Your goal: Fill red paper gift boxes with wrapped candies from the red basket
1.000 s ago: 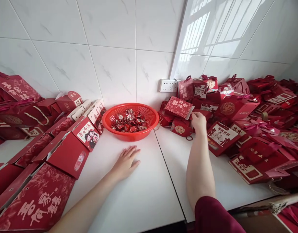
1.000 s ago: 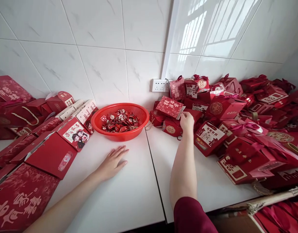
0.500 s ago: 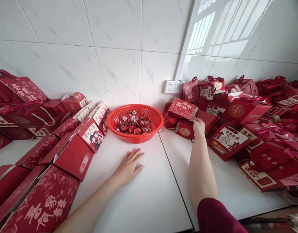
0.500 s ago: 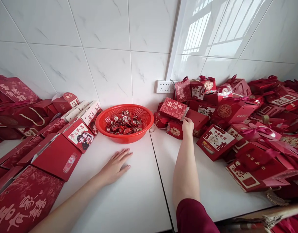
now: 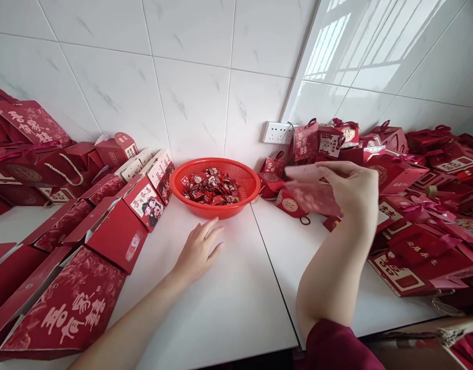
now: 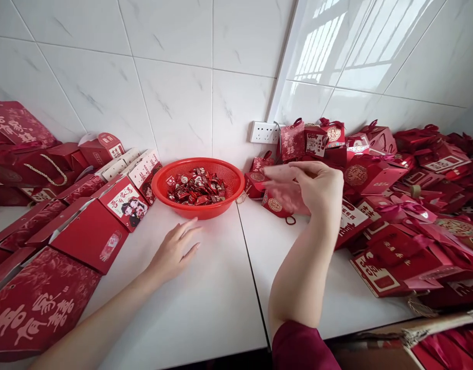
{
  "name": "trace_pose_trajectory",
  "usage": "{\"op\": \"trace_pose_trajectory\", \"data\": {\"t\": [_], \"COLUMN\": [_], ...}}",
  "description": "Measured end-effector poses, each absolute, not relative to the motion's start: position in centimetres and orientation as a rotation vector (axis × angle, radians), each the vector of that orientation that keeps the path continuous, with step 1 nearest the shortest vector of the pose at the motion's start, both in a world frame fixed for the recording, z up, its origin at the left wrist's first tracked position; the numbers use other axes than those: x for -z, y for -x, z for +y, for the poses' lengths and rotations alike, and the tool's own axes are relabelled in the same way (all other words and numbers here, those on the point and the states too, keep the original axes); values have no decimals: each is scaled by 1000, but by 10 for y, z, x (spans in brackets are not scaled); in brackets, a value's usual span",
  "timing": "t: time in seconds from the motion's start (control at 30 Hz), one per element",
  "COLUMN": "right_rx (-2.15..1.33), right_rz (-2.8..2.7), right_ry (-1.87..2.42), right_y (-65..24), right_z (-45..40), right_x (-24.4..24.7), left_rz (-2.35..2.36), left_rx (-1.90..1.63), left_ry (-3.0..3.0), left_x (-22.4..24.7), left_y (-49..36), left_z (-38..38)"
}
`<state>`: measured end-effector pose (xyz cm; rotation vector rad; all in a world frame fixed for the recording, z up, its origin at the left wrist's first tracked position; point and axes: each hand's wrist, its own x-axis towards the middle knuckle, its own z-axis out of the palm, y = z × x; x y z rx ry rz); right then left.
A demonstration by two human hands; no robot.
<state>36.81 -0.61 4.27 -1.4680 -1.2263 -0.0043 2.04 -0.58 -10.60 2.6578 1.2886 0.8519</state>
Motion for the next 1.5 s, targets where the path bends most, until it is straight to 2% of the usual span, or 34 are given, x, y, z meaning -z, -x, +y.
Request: {"op": "trace_pose_trajectory", "data": {"t": [0.07,0.2,0.3,0.5,0.7,0.97,1.3,1.5], "right_rx": [-124,-633,-780,-641,-563,-591,-432,-321], "right_rz": [-1414,-1892,-2207,-2330,-2412,-2444,-2426,-2502], "right_ry": [1476,1273,1060,1053,975,838,1121,1177], "right_y": [-343,-301,-273,-249,-246,-238,-224,-216], "right_z": [-28,-32,-21,-15,-18,-29,-18,-20], "right_x": [-56,-59,-49,-39,-36,-43,-30,-35], "left_rz": [1268,1023,794,863,592,370,800,781], "left_rx": [-1095,-1645,-1944,-1814,-1622,-1609,-1488,-1516], "left_ry": [-2655,-2671,-2772,-2639,-2392,-2296,-2040,-2131], "left_x": [96,87,85,78,74,80,76,69], "left_y": [-22,-21,-18,-17,-22,-19,-11,-10], "left_z": [-13,-26,-31,-34,-34,-32,-15,-20]}}
